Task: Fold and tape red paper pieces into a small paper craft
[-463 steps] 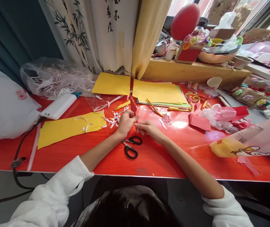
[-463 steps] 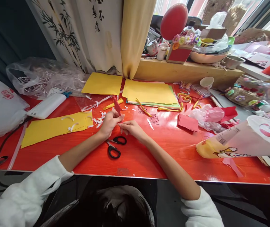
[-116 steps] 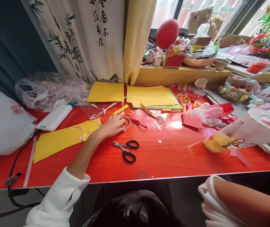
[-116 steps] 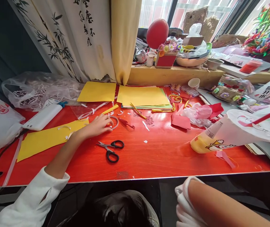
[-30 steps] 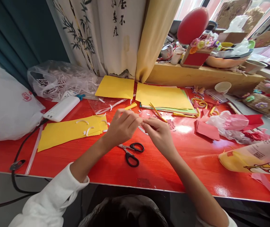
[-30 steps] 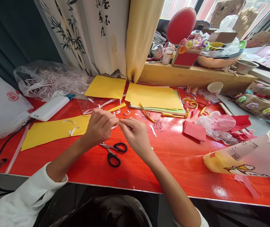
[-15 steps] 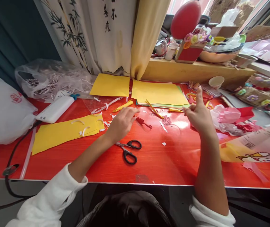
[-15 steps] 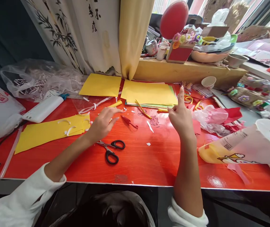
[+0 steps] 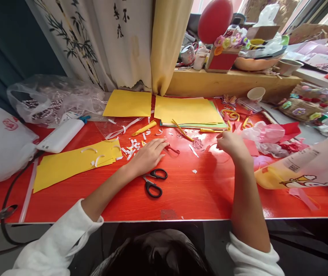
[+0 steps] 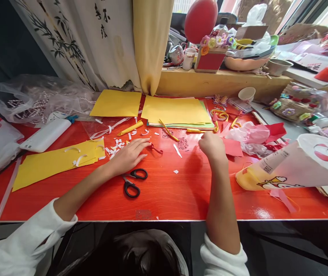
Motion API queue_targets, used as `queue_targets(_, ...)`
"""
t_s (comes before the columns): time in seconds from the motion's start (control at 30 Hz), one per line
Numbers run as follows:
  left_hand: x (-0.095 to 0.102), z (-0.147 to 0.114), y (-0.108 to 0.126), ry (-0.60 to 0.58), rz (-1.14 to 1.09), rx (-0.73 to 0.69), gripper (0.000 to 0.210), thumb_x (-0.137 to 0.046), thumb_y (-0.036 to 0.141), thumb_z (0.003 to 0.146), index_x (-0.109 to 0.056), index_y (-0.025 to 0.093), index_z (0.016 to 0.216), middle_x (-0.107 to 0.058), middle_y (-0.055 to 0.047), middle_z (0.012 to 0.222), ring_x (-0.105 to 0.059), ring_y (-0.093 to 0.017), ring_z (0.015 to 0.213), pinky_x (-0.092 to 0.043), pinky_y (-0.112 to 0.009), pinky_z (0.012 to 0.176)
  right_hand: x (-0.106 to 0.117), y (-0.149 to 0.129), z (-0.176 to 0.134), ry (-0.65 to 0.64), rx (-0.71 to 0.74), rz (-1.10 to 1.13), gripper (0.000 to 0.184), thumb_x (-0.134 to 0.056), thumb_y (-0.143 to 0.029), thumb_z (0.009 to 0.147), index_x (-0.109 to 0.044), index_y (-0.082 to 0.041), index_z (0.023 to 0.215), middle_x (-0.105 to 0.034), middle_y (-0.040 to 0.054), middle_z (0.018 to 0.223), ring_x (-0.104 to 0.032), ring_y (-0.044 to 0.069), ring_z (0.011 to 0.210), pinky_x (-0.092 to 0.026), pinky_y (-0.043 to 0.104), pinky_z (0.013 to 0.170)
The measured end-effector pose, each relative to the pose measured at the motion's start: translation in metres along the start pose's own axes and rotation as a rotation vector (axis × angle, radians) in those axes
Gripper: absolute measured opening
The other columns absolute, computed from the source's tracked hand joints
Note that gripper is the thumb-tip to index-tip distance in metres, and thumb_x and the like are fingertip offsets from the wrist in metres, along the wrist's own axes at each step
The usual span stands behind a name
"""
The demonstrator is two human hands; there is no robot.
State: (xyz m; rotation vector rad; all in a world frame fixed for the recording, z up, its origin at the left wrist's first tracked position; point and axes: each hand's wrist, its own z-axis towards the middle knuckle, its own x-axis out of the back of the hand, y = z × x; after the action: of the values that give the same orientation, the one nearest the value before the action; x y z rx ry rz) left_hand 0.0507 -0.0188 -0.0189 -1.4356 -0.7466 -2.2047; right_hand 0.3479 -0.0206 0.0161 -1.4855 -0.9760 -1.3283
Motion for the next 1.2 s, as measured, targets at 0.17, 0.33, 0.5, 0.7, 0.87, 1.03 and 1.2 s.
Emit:
queue_targets(0.17,-0.003,-0.001,-0.001,0.002,0.052,-0.024,0.042,-0.045,0.02,0.088,-0.044,0.01,0.129,-0.044,-0.016,0.138,-0.041,-0.025,0.129,-0.037,-0.043,0.109,-0.001,-0.008,-0.003,-0.114,-0.035,-0.086,0.038,-0.043,-0.008,0.07,-0.066,-0.01,0.1,-0.068,0.0175,0.093,-0.061,0.023,0.083,-0.038,0.028,0.063)
queue_targets(0.33,-0.007,-0.001,-0.002,-0.017,0.089,-0.067,0.046,-0.041,0.021,0.091,-0.038,0.011,0.135,-0.042,-0.015,0.141,-0.037,-0.023,0.132,-0.034,-0.043,0.11,0.002,-0.019,-0.014,-0.148,-0.033,-0.103,0.033,-0.037,-0.017,0.082,-0.064,-0.013,0.1,-0.066,0.0178,0.103,-0.061,0.025,0.092,-0.039,0.03,0.066)
queue_targets(0.5,-0.007,-0.003,0.0,0.001,0.147,-0.098,0.047,-0.041,0.021,0.091,-0.036,0.012,0.137,-0.051,-0.014,0.131,-0.039,-0.025,0.128,-0.035,-0.045,0.106,0.012,-0.045,-0.03,-0.037,0.043,0.031,0.041,-0.035,-0.046,0.088,-0.064,-0.017,0.083,-0.069,0.0125,0.088,-0.062,0.024,0.079,-0.037,0.03,0.058)
queue_targets(0.7,-0.005,-0.003,-0.006,0.032,0.291,-0.144,0.043,-0.038,0.016,0.09,-0.041,0.012,0.133,-0.057,-0.014,0.106,-0.053,-0.025,0.105,-0.043,-0.041,0.092,0.001,-0.084,-0.05,-0.491,0.413,0.347,0.043,-0.054,-0.058,0.077,-0.058,-0.018,0.061,-0.066,0.0051,0.062,-0.059,0.016,0.055,-0.04,0.026,0.05)
queue_targets(0.87,-0.003,-0.002,-0.01,0.066,0.343,-0.185,0.043,-0.035,0.015,0.09,-0.039,0.009,0.133,-0.059,-0.013,0.1,-0.056,-0.024,0.095,-0.044,-0.039,0.086,-0.007,-0.098,-0.053,-0.664,0.433,0.646,0.031,-0.063,-0.046,0.076,-0.06,-0.015,0.073,-0.068,0.0065,0.068,-0.063,0.015,0.06,-0.049,0.026,0.056)
queue_targets(1.03,0.001,-0.002,-0.009,0.227,0.325,-0.154,0.045,-0.038,0.018,0.091,-0.035,0.01,0.134,-0.059,-0.013,0.103,-0.057,-0.023,0.094,-0.045,-0.037,0.084,-0.01,-0.103,-0.05,-0.552,0.378,1.019,0.018,-0.061,-0.031,0.079,-0.058,-0.014,0.087,-0.066,0.0058,0.079,-0.063,0.012,0.066,-0.053,0.026,0.061)
queue_targets(1.2,0.011,0.0,-0.001,0.35,-0.02,-0.01,0.037,-0.045,0.028,0.091,-0.044,0.013,0.124,-0.054,-0.012,0.11,-0.053,-0.021,0.106,-0.045,-0.036,0.092,-0.012,-0.104,-0.049,-0.362,0.442,1.177,0.022,-0.06,-0.027,0.079,-0.058,-0.016,0.098,-0.061,0.0031,0.082,-0.062,0.012,0.072,-0.054,0.027,0.063)
